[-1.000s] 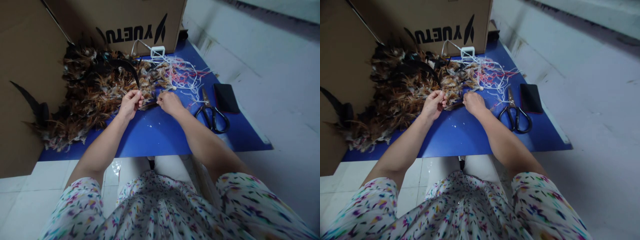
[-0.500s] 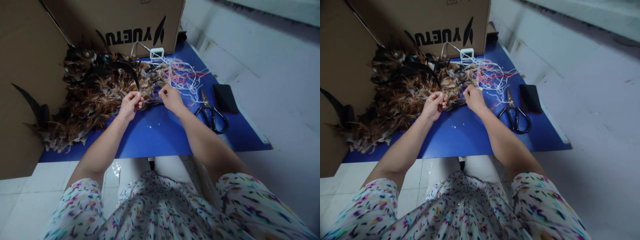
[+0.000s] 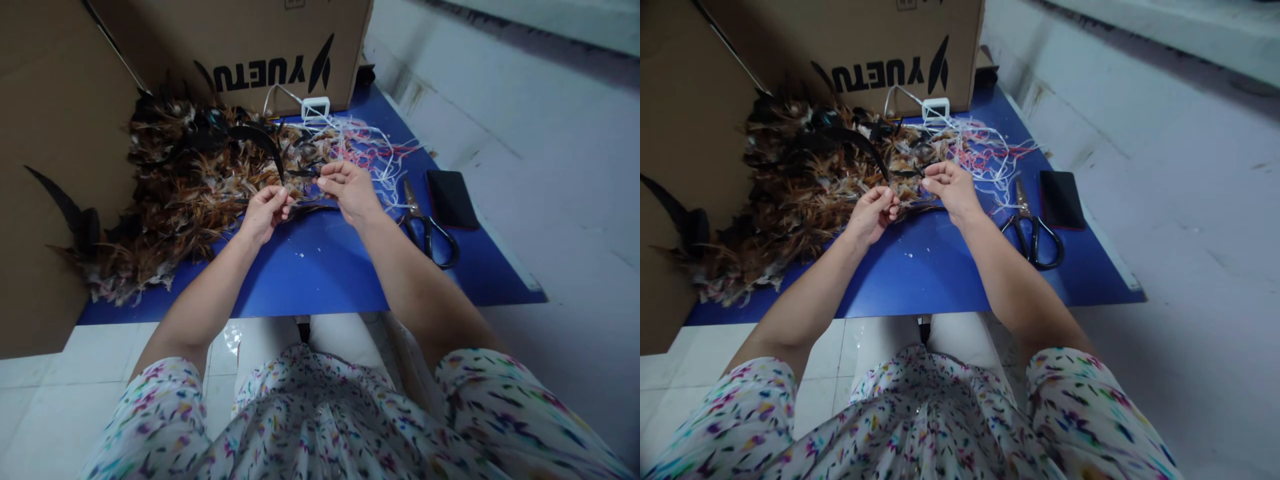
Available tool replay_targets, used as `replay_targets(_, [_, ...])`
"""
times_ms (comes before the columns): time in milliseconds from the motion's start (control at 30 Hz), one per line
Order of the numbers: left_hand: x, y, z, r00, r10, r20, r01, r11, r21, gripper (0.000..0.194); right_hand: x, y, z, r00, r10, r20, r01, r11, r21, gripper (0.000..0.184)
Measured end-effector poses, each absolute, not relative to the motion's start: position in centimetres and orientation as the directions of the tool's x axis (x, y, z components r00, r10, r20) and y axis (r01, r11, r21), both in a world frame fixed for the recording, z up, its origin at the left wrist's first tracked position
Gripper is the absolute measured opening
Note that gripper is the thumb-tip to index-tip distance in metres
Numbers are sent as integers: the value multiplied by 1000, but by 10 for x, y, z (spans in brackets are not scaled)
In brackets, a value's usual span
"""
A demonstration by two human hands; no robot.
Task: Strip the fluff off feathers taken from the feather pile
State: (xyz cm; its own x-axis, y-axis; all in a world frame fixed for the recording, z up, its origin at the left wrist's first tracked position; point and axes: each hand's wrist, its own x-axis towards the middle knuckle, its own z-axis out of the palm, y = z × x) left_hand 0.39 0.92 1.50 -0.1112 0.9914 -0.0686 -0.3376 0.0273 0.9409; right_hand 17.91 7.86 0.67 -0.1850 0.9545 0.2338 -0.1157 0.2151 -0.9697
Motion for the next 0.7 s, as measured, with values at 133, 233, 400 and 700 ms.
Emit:
replay_targets(133, [4,10,13,-125,987,-97,-355,47,934,27,176,72,13,-194,941,277,-161,248,-955,28])
replay_targets(233, [5,10,11,-105,989,-107,-367,62,928,25,174,66,17,-202,928,312,-137,288,-948,32])
replay_targets(400, [6,10,10,-42,990,-136,-350,113,930,26,170,61,18,-197,911,362,-109,347,-932,33])
replay_targets(700, [8,8,11,24,987,-158,-352,156,923,21,168,67,10,-220,813,539,-87,534,-841,30])
